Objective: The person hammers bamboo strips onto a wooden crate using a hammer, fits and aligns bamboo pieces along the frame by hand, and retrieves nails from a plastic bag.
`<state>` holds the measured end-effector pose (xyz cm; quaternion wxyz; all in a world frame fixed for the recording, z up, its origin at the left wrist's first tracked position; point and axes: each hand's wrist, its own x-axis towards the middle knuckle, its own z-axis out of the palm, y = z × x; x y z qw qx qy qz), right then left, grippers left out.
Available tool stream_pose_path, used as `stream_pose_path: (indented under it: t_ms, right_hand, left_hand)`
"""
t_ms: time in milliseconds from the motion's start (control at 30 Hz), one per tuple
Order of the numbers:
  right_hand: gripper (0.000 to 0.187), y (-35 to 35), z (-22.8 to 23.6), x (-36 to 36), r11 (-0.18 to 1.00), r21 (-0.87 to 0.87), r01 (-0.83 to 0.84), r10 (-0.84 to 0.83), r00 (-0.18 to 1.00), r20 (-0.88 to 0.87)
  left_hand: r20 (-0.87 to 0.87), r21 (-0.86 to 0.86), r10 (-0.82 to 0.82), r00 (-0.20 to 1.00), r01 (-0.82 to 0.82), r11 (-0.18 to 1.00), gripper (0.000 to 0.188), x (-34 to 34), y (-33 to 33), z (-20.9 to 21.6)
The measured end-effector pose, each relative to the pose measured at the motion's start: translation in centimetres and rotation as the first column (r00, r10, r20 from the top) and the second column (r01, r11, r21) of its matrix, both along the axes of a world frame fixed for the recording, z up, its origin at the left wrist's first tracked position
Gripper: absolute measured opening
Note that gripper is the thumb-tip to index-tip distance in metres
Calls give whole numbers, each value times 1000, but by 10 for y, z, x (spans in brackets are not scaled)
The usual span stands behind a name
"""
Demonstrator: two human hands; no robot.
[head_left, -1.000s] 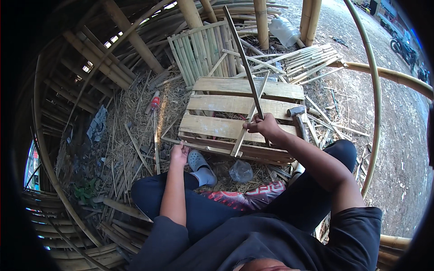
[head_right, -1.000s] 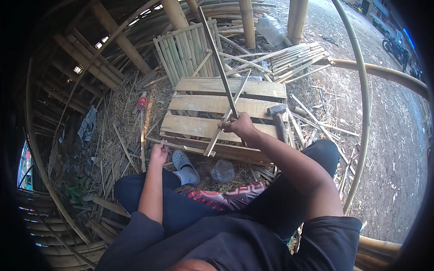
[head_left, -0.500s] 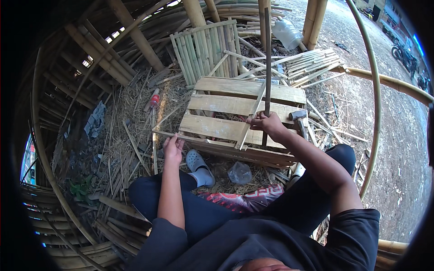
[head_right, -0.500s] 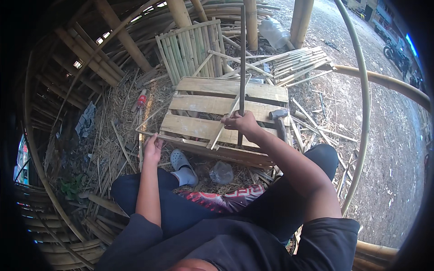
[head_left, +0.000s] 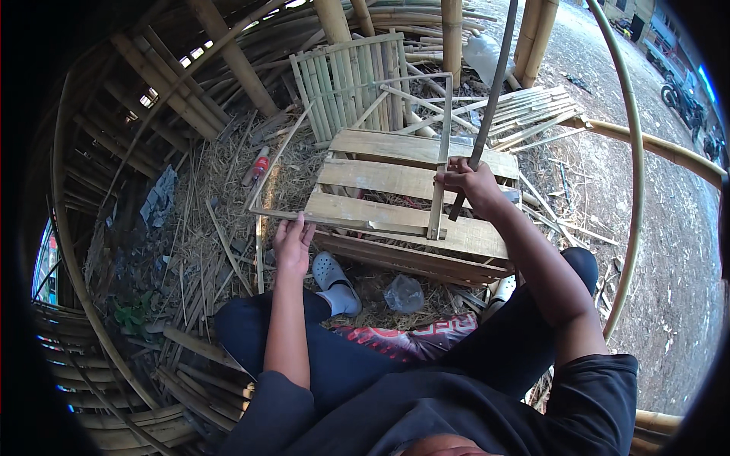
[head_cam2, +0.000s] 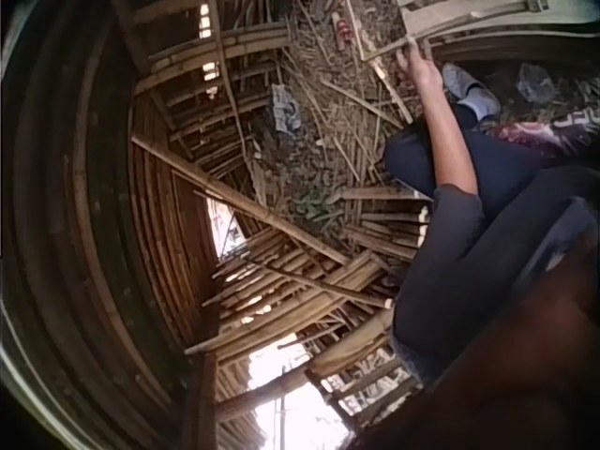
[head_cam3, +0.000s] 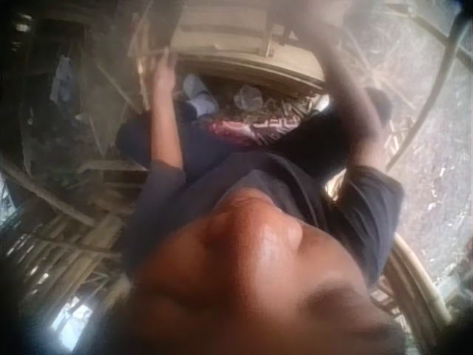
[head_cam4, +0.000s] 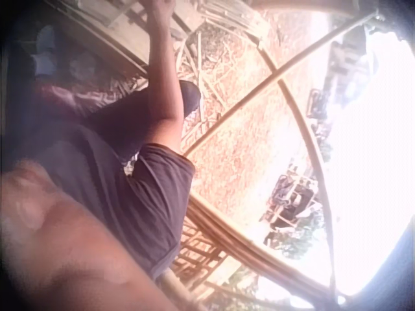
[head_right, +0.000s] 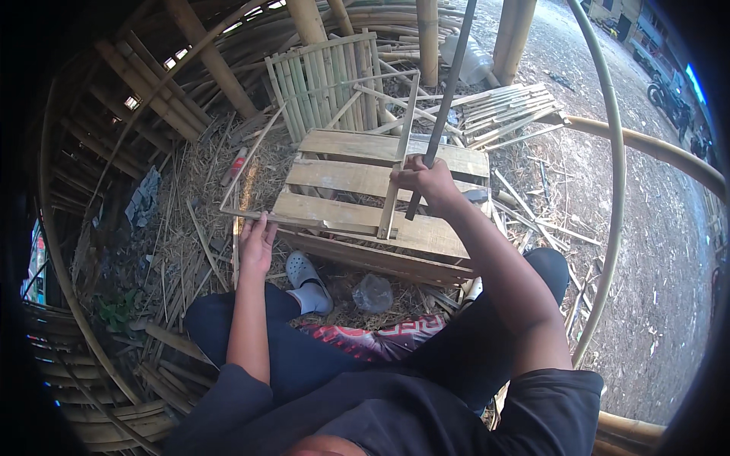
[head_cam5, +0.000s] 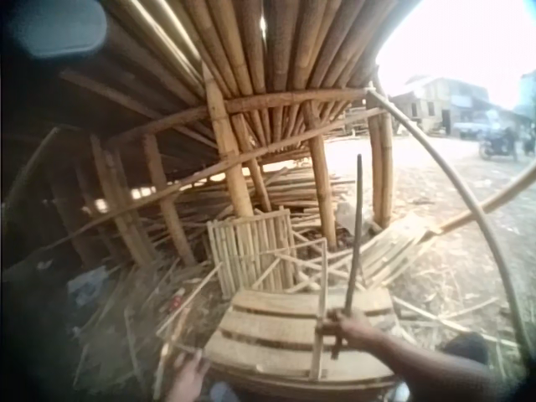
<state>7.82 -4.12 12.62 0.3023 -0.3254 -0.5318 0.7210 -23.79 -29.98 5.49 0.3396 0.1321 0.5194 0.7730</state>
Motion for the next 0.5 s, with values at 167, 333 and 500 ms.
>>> stream_pose_path:
  t_ms: [167, 333, 500]
  right_hand:
    - [35, 8, 0, 15, 988, 95, 123, -149, 926, 346]
    - [51, 14, -25, 38, 977, 89, 194, -213, 843, 494]
    - [51, 16, -78, 65, 973, 123, 195, -230, 801, 553]
  left_hand:
    - [38, -37, -63, 997, 65, 997, 22, 24, 1, -3]
    - [88, -68, -92, 992, 98, 993, 26, 55, 0, -20]
    - [153, -106, -91, 984, 108, 988, 26, 67, 5, -31]
